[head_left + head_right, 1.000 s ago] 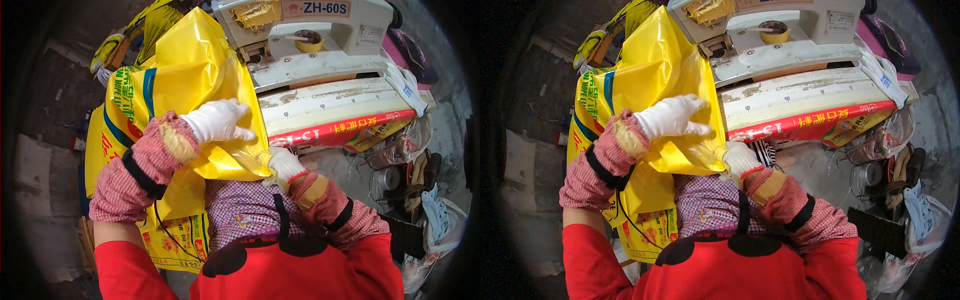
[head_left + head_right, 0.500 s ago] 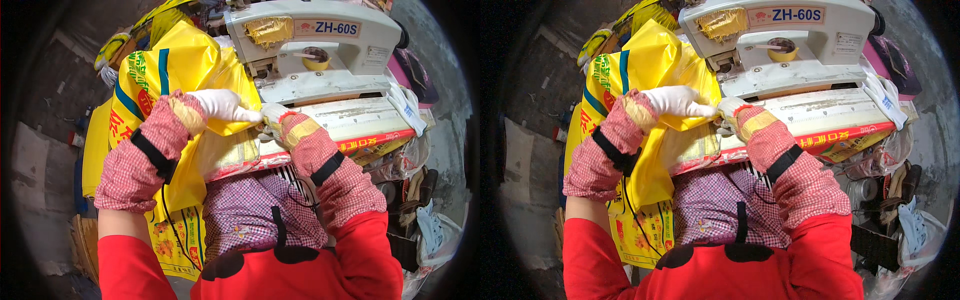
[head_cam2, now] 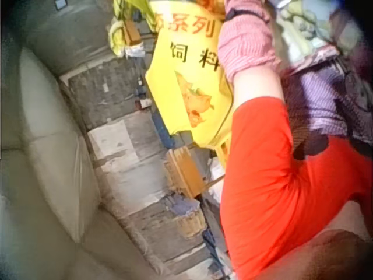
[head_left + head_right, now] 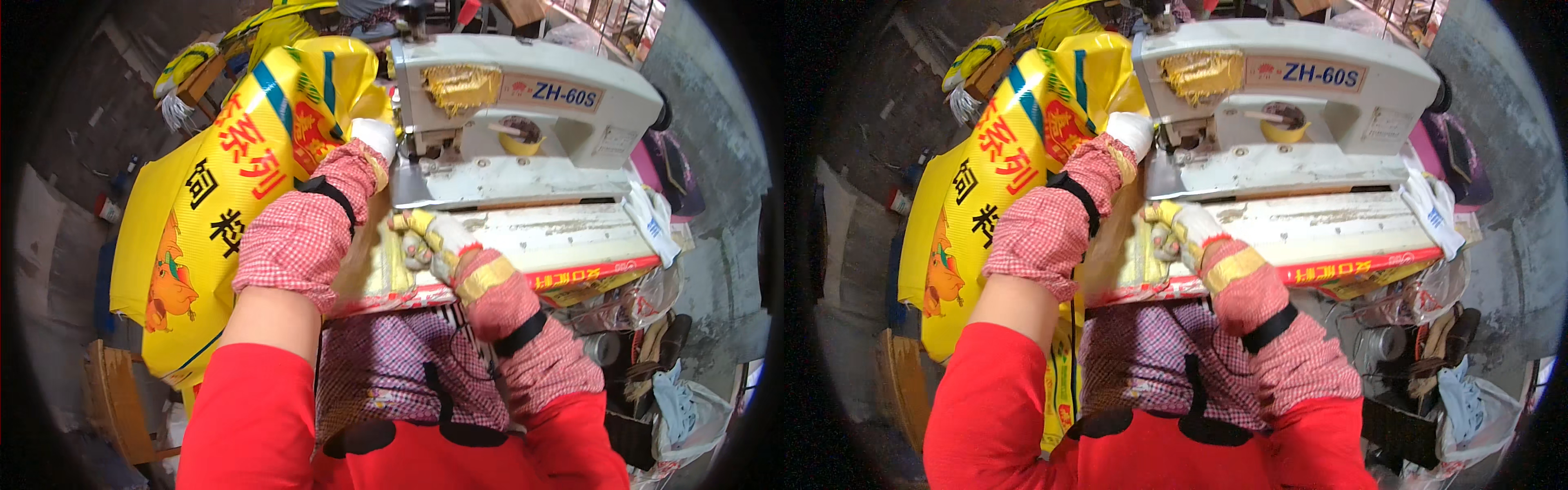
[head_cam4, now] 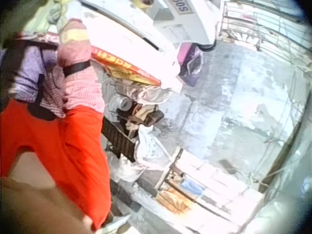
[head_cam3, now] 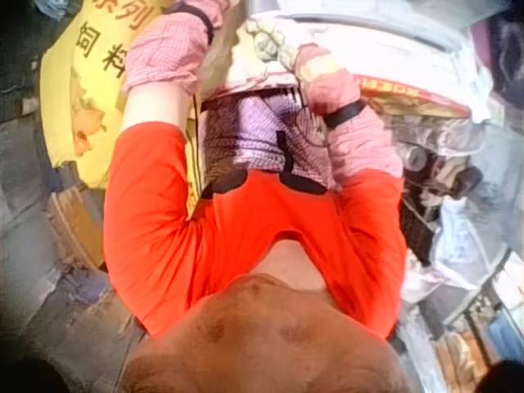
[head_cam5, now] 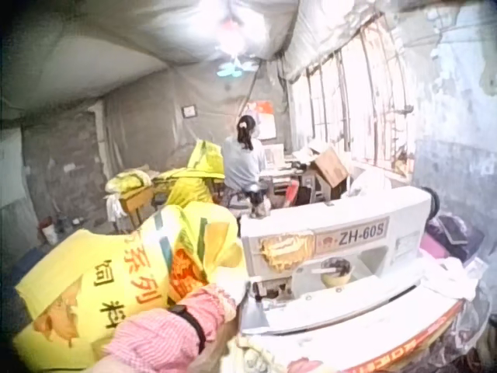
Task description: Inserting plastic liners into woven sacks and organizing them at a workstation.
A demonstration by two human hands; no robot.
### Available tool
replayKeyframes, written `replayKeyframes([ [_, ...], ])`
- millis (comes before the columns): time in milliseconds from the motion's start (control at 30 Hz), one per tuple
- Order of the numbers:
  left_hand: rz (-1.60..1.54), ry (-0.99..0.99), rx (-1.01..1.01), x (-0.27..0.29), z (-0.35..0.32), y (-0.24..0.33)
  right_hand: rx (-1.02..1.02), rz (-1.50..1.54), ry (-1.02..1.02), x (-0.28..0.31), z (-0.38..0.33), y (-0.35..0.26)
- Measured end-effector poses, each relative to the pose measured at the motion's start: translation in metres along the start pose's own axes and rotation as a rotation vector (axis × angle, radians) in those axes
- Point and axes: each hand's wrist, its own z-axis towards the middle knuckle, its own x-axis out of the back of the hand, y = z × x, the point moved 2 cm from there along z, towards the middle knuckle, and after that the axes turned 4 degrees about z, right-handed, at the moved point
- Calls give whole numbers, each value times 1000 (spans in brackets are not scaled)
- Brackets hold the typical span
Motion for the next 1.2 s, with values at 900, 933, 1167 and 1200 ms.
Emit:
replayKeyframes([
  [900, -81, 382, 589, -45, -504, -67, 944, -564, -192, -116, -109, -85],
  [933, -142, 376, 602, -49, -512, -54, 1000, -642, 2, -117, -105, -90],
  [1167, -317, 157, 765, -58, -544, -13, 1105, -720, 75, -112, -97, -116],
  [1200, -310, 90, 945, -73, -558, -14, 1072, -783, 87, -109, -97, -120],
])
